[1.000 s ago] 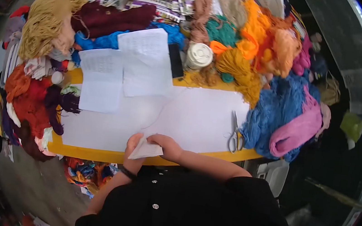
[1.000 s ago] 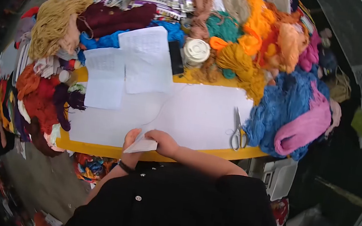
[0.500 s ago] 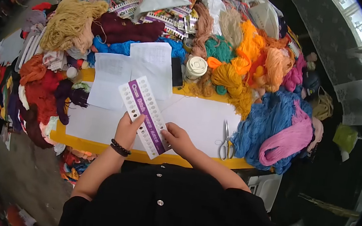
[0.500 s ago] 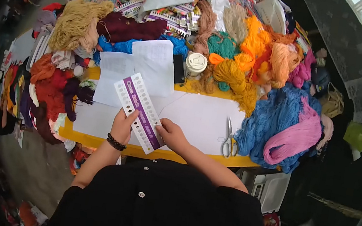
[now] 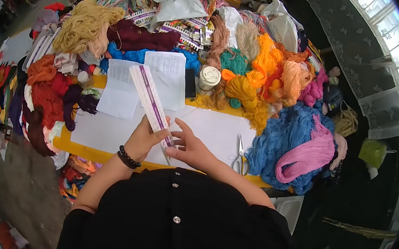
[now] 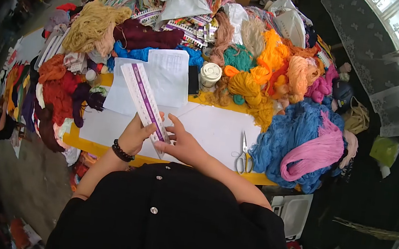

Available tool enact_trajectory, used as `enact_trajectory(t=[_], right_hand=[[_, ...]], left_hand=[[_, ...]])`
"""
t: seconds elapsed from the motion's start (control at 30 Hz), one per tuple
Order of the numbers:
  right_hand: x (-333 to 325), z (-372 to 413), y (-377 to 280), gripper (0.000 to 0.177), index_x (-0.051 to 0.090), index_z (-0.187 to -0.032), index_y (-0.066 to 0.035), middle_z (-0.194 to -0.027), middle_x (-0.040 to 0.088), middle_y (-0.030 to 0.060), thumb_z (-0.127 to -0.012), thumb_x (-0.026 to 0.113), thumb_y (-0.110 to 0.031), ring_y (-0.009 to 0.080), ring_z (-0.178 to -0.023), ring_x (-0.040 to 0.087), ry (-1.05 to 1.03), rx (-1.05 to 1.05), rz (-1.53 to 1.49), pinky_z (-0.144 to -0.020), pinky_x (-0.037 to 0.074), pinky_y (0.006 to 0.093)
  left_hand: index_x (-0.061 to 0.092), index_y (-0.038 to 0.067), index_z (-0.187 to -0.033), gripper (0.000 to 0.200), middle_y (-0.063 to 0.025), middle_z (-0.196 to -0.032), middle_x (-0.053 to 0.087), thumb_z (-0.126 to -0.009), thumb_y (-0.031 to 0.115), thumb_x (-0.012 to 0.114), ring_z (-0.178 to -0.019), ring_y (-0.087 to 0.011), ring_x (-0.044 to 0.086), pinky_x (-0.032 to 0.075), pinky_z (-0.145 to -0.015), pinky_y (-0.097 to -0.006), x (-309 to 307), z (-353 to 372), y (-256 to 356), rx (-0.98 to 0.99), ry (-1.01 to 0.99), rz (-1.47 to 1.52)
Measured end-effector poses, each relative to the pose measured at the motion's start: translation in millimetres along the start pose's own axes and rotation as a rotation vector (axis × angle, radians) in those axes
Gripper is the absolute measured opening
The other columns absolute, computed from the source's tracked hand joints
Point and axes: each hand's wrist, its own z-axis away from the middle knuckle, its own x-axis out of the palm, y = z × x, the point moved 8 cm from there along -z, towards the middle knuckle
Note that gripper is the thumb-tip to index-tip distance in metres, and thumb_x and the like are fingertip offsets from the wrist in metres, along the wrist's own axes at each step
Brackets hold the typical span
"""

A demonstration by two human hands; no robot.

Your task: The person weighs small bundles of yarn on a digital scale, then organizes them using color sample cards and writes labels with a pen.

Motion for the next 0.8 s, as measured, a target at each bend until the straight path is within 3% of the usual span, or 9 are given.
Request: enact_trajectory(t=[0.03,0.07,0.13,0.3,0.37,0.8], right_hand=[[5.3,1.8,-5.9,0.094,0.009,-0.15,-0.011,-0.131,0.047,0.0187,-0.082,0.073,-0.027,0.0225,-0.112,0.053,-0.062,-0.041,0.067,-0.096,0.044,0.0354],[6.7,2.5,-9.3,0.094,0.009,-0.15,-0.011,-0.131,0.047,0.0187,-0.082,0.073,-0.027,0.0225,-0.112,0.053,-0.063,-0.038,0.07,-0.096,0.044,0.0354],[17.1,4.8,-21.8,0.099,0.009,-0.15,-0.013,-0.125,0.052,0.0224,-0.079,0.075,-0.036,0.0309,-0.109,0.056,-0.135,-0.123,0.132,-0.093,0.046,0.0374],[19.8,8.9,-14.7,0.094,0.017,-0.15,-0.015,-0.118,0.057,0.0176,-0.079,0.076,-0.034,0.0244,-0.102,0.059,-0.155,0.015,0.055,-0.088,0.048,0.0339],[18.9,9.7,-13.1,0.089,0.023,-0.149,-0.014,-0.114,0.058,0.0137,-0.079,0.076,-0.032,0.0208,-0.1,0.058,-0.138,0.002,0.042,-0.087,0.048,0.0328],[23.3,15.0,-8.9,0.086,0.02,-0.15,-0.016,-0.122,0.055,0.0115,-0.082,0.073,-0.028,0.0201,-0.105,0.058,-0.166,0.008,-0.033,-0.09,0.047,0.0314]], left_hand=[[0.036,-0.002,-0.131,0.065,-0.013,-0.124,0.051,-0.083,0.021,0.073,-0.112,-0.0198,0.051,0.042,-0.097,-0.0347,4.4,1.3,5.7,0.0,0.001,0.004],[0.034,-0.001,-0.132,0.069,-0.0132,-0.124,0.05,-0.082,0.023,0.074,-0.113,-0.0211,0.05,0.042,-0.098,-0.0353,7.4,2.0,10.3,0.003,-0.001,-0.051],[0.03,0.0,-0.137,0.081,-0.0137,-0.123,0.048,-0.079,0.029,0.077,-0.119,-0.0246,0.045,0.039,-0.101,-0.0374,8.4,1.4,14.1,0.035,-0.014,-0.177],[0.022,0.0,-0.143,0.093,-0.0161,-0.129,0.044,-0.076,0.031,0.079,-0.127,-0.0287,0.04,0.035,-0.105,-0.039,12.8,10.2,21.2,0.012,-0.094,-0.24],[0.031,-0.001,-0.137,0.085,-0.0142,-0.131,0.043,-0.076,0.033,0.079,-0.127,-0.0244,0.039,0.031,-0.106,-0.0356,15.8,13.3,23.0,-0.002,-0.118,-0.228],[0.03,-0.003,-0.137,0.088,-0.0147,-0.131,0.044,-0.074,0.033,0.08,-0.127,-0.0244,0.039,0.03,-0.107,-0.0363,13.3,19.9,21.4,-0.02,-0.121,-0.253]])
